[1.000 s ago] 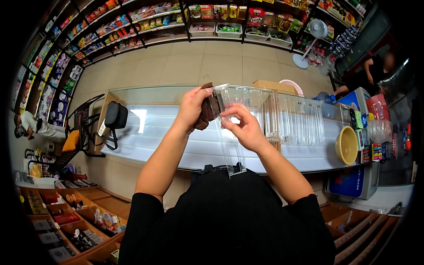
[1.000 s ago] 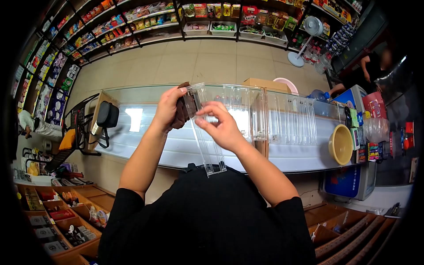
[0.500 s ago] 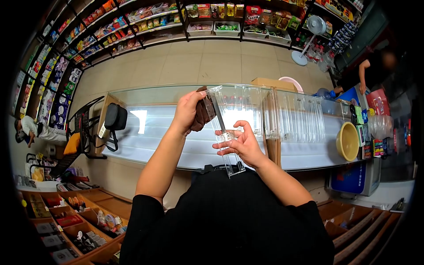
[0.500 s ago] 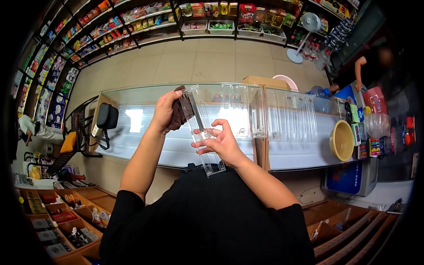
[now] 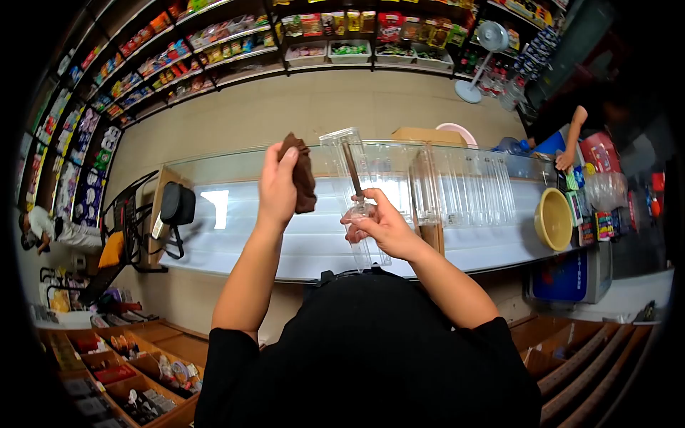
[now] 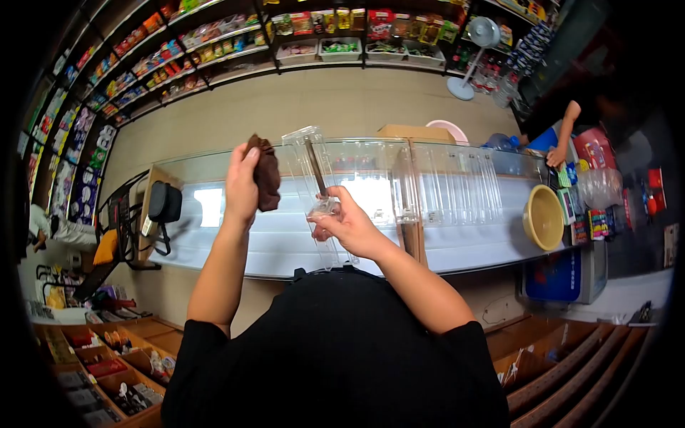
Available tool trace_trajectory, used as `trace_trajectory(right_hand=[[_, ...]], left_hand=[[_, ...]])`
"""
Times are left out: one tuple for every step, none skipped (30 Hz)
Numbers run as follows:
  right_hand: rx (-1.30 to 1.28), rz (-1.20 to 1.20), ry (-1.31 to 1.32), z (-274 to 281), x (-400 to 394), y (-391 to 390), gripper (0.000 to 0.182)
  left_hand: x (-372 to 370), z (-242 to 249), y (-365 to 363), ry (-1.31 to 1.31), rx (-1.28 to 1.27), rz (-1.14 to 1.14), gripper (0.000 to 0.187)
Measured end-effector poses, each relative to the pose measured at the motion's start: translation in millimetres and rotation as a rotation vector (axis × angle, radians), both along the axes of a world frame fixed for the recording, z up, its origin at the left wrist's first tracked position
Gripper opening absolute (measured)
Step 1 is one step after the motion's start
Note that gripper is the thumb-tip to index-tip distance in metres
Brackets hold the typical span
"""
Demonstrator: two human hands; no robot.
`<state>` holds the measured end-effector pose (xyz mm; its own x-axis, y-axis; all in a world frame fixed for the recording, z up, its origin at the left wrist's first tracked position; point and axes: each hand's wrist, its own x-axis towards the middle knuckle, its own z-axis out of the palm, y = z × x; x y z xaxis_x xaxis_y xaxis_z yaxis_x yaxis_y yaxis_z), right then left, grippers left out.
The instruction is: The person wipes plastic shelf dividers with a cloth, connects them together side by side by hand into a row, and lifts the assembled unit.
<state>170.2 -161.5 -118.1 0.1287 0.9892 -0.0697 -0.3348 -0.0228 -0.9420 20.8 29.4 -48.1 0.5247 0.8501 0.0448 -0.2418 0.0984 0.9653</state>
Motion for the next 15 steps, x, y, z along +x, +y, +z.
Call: trace_trajectory(right_hand=[[-0.004,-0.017,-0.001,5,-1,0,0.051],[-0.046,-0.074,-0.123,12,-3,-2,0.055],[-0.09,-0.127,-0.246,17,-5,-3,0.059],[-0.117,-0.142,-0.402,16,-4,-3,0.064],[-0.117,-0.146,-0.476,18,-6,-5,0.064],[-0.122,-0.127,-0.492,26,-7,-7,0.064],[-0.13,-0.109,-0.507,31,-8,-7,0.065],[-0.028,-0.149,-0.558,6,-10,-3,0.066],[-0.04,-0.139,-0.58,8,-11,-5,0.068],[-0.057,-0.13,-0.619,9,-11,-6,0.068],[-0.072,-0.116,-0.657,10,-10,-7,0.068],[-0.076,-0.118,-0.655,6,-10,-8,0.068],[-0.011,-0.142,-0.686,-1,-9,-8,0.069],[0.058,-0.165,-0.715,-5,-10,-7,0.07],[0.061,-0.159,-0.711,-3,-10,-7,0.07]], left_hand=[[-5,4,-4,-0.014,0.138,-0.036,0.034],[-7,8,-16,0.121,0.283,0.001,0.032],[-8,14,-29,0.253,0.429,0.04,0.031],[-8,11,-36,0.273,0.637,0.02,0.03],[-6,8,-43,0.287,0.844,-0.001,0.029],[-6,9,-54,0.357,0.916,-0.072,0.028],[-6,5,-60,0.428,1.029,-0.182,0.028],[-5,-2,-69,0.437,1.0,-0.212,0.028],[-3,-6,-76,0.45,0.971,-0.241,0.029],[-2,-8,-78,0.44,0.976,-0.241,0.027],[-1,-9,-78,0.438,0.976,-0.248,0.027],[-2,-11,-79,0.442,0.981,-0.268,0.026],[-3,-13,-80,0.449,0.985,-0.284,0.026],[-3,-15,-79,0.454,0.982,-0.282,0.026],[-3,-18,-78,0.434,0.952,-0.289,0.025]])
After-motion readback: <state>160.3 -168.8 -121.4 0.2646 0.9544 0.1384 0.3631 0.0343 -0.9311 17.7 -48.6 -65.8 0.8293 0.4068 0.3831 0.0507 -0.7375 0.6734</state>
